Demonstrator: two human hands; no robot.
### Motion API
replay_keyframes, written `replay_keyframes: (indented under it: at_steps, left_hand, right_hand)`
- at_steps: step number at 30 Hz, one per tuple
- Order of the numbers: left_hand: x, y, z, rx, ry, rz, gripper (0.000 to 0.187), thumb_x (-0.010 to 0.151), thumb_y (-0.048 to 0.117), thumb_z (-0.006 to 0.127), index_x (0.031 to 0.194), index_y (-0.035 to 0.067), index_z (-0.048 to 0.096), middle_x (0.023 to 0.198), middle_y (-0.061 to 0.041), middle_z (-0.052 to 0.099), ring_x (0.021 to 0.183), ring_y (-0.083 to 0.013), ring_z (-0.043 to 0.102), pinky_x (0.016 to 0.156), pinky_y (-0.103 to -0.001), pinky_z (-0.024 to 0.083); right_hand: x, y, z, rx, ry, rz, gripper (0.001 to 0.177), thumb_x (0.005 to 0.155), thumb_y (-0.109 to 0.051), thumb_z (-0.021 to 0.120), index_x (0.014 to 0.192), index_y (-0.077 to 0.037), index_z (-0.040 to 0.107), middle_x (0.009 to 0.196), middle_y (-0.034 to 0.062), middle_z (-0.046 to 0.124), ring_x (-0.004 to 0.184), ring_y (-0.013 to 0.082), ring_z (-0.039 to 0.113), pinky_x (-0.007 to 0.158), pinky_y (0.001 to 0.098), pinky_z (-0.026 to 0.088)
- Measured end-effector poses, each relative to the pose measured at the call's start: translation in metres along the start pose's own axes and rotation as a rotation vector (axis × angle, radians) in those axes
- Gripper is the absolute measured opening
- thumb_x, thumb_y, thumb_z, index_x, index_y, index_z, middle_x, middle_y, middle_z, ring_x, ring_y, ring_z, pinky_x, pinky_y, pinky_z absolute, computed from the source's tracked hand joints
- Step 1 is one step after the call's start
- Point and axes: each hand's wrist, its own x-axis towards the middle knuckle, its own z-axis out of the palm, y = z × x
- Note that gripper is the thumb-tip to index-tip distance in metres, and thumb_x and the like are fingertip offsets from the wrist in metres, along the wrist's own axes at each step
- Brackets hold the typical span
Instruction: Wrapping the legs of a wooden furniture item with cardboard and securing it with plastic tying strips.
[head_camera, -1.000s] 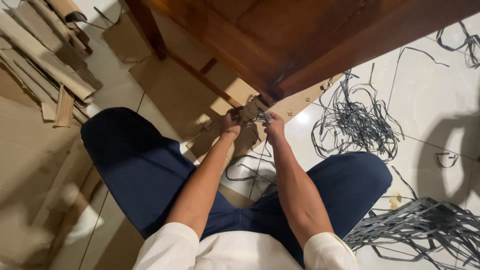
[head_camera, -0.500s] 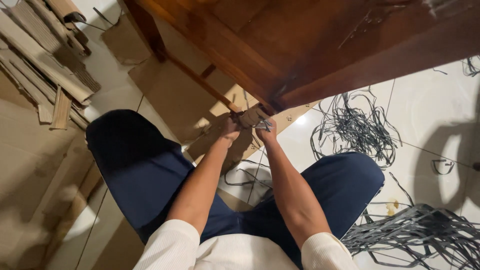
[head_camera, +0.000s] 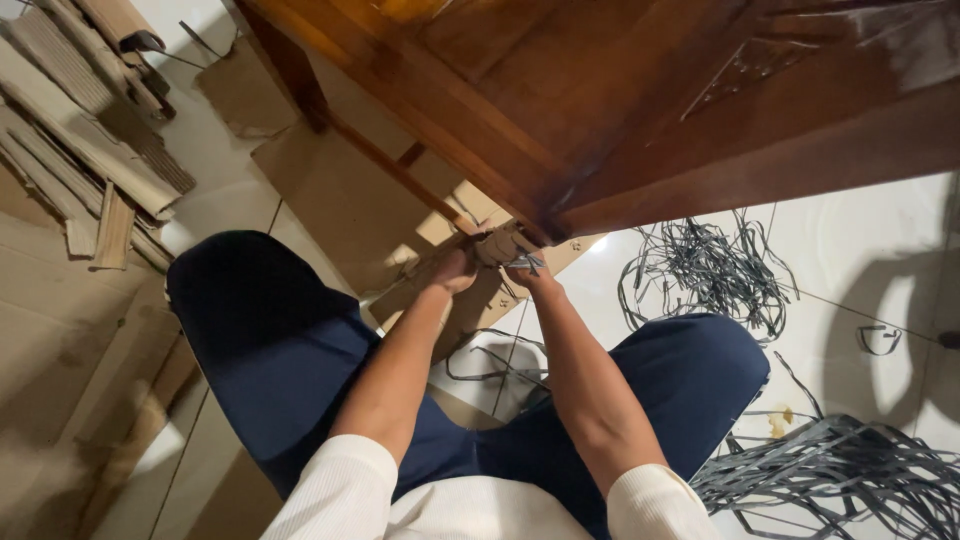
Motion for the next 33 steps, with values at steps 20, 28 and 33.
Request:
replay_keyframes:
  at_steps: [20, 28, 33]
  left_hand:
    - [-0.043, 0.018, -0.005, 0.327, 0.27, -0.549, 0.028, 0.092, 0.043, 0.07, 0.102, 0.018, 0.079, 0.105, -0.015, 0.074, 0.098, -0.0384, 0.069, 0.083, -0.048, 0.054]
    - [-0.038, -0.107, 0.104, 0.326, 0.557, -0.632, 0.032, 0.078, 0.046, 0.074, 0.09, 0.017, 0.081, 0.101, -0.017, 0.075, 0.097, -0.0396, 0.069, 0.085, -0.049, 0.055]
    - [-0.038, -0.132, 0.113, 0.269, 0.344, -0.672, 0.041, 0.085, 0.051, 0.074, 0.089, 0.011, 0.079, 0.094, -0.021, 0.075, 0.09, -0.0354, 0.071, 0.085, -0.045, 0.055]
  right_hand:
    - [-0.035, -0.057, -0.048, 0.714, 0.099, 1.168, 0.021, 0.085, -0.017, 0.063, 0.1, -0.007, 0.074, 0.077, 0.0096, 0.074, 0.066, 0.0233, 0.068, 0.059, 0.0398, 0.052]
    - [-0.052, -0.079, -0.075, 0.826, 0.168, 1.325, 0.025, 0.086, -0.029, 0.081, 0.086, -0.005, 0.077, 0.078, 0.0025, 0.073, 0.069, 0.0114, 0.061, 0.066, 0.0296, 0.05]
    - [-0.068, -0.078, -0.056, 0.819, 0.167, 1.287, 0.026, 0.083, -0.031, 0.081, 0.083, -0.006, 0.077, 0.078, 0.0029, 0.075, 0.07, 0.0116, 0.064, 0.067, 0.0291, 0.052]
